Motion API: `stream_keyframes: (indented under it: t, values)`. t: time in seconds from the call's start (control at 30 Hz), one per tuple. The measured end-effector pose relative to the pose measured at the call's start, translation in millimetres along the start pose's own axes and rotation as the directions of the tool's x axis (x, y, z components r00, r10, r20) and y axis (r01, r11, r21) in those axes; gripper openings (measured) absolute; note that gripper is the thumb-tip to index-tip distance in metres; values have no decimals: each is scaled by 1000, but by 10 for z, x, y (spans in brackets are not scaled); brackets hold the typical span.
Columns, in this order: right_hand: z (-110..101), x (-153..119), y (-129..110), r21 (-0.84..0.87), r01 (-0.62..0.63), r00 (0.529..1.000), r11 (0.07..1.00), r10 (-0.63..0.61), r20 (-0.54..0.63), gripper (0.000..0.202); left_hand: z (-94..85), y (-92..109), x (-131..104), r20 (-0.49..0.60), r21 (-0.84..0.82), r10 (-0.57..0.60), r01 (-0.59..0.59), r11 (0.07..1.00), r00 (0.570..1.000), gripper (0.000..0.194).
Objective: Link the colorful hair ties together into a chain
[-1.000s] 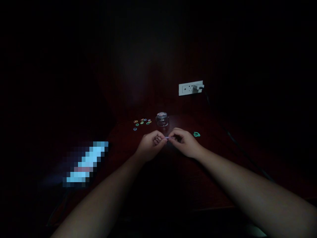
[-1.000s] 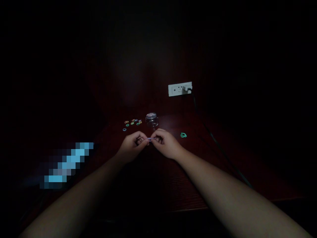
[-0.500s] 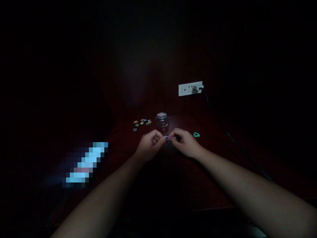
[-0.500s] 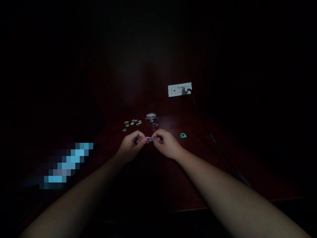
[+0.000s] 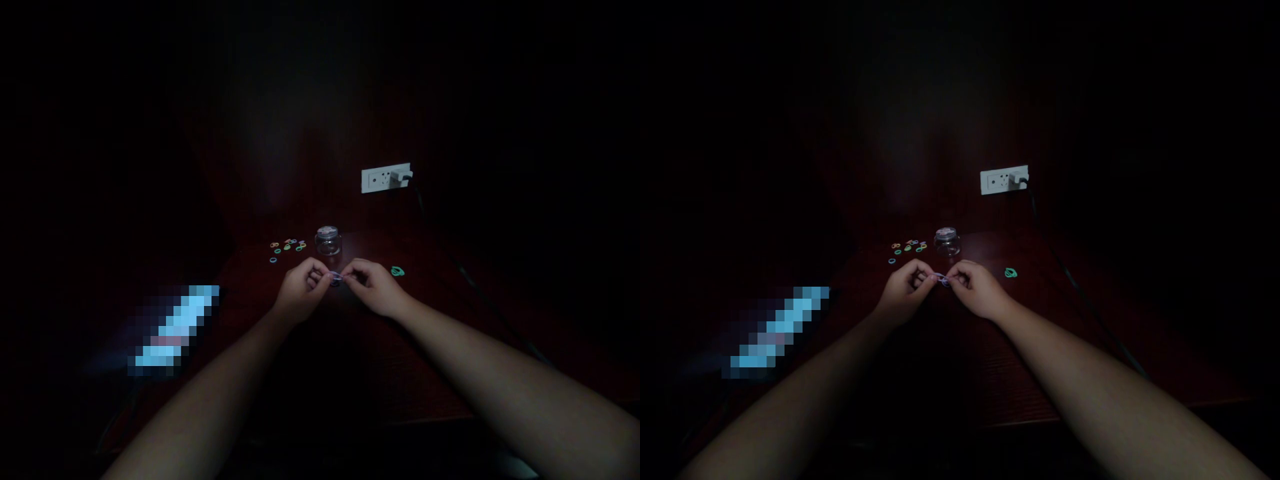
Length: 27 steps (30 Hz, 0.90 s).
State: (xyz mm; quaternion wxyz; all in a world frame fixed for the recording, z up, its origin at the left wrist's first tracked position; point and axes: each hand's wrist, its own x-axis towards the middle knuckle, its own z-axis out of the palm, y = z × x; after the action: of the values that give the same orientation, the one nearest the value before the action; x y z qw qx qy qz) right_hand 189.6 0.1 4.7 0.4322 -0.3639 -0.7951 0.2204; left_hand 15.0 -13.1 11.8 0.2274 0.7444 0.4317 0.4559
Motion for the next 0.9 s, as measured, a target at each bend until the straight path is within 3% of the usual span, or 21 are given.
stream_keyframes:
  t: [0.5,0.9]
  values:
    - [-10,6,16,41,-8,990,999,14,-140,7,31,13,5,2,-40,-9,10,999,1000,12]
    - [-5,3,18,15,-22,988,1000,25,-155,7,15,-7,13,14,-11,-5,6,1000,1000,12]
